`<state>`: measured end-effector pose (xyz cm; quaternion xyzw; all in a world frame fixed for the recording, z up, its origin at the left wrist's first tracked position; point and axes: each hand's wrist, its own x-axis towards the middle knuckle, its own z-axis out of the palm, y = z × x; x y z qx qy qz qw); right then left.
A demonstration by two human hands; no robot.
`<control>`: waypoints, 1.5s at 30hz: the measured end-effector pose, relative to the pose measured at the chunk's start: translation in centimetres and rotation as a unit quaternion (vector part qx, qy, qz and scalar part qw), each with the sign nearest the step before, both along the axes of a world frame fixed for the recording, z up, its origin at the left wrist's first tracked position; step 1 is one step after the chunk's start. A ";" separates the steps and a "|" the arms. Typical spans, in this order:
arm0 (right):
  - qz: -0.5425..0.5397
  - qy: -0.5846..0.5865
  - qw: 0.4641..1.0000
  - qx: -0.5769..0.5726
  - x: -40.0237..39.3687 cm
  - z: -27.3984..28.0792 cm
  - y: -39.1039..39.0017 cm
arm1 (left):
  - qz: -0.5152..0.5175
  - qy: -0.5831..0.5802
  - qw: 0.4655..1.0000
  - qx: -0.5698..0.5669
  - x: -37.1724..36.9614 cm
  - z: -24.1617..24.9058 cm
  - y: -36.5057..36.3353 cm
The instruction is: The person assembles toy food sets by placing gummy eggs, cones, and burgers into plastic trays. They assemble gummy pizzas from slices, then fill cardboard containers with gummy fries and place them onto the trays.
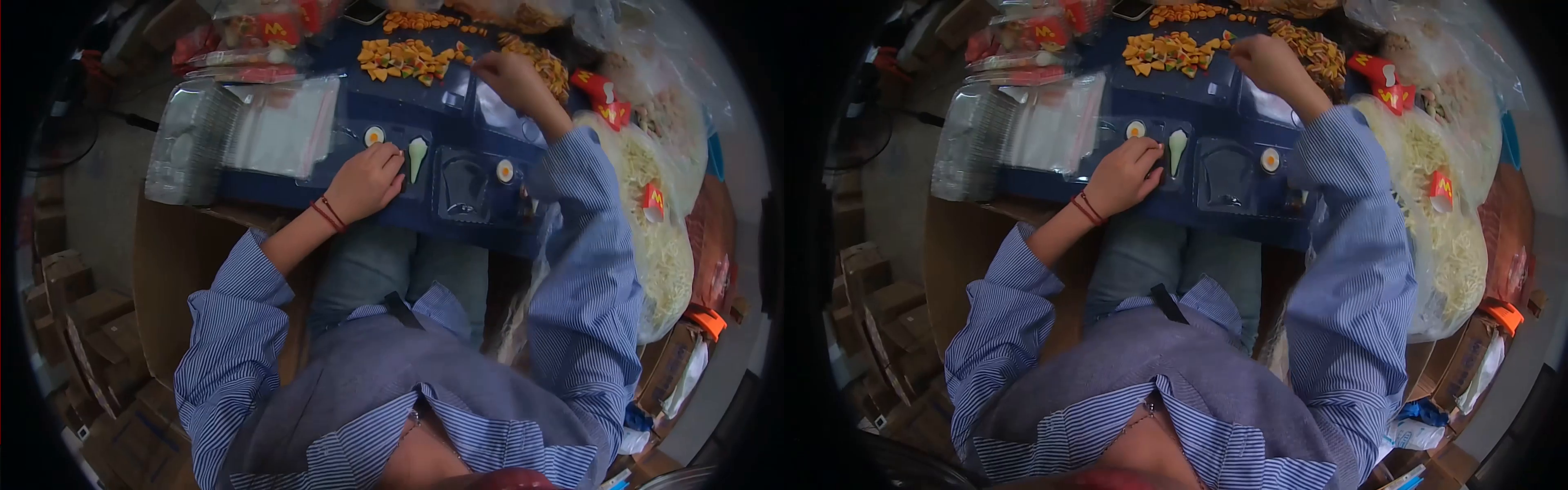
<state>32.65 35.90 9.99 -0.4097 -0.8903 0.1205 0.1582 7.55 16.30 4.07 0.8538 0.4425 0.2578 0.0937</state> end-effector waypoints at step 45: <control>-0.046 0.355 0.865 -0.353 -10.9 -4.1 5.2 | 0.084 -0.210 0.974 0.013 -4.2 1.1 20.6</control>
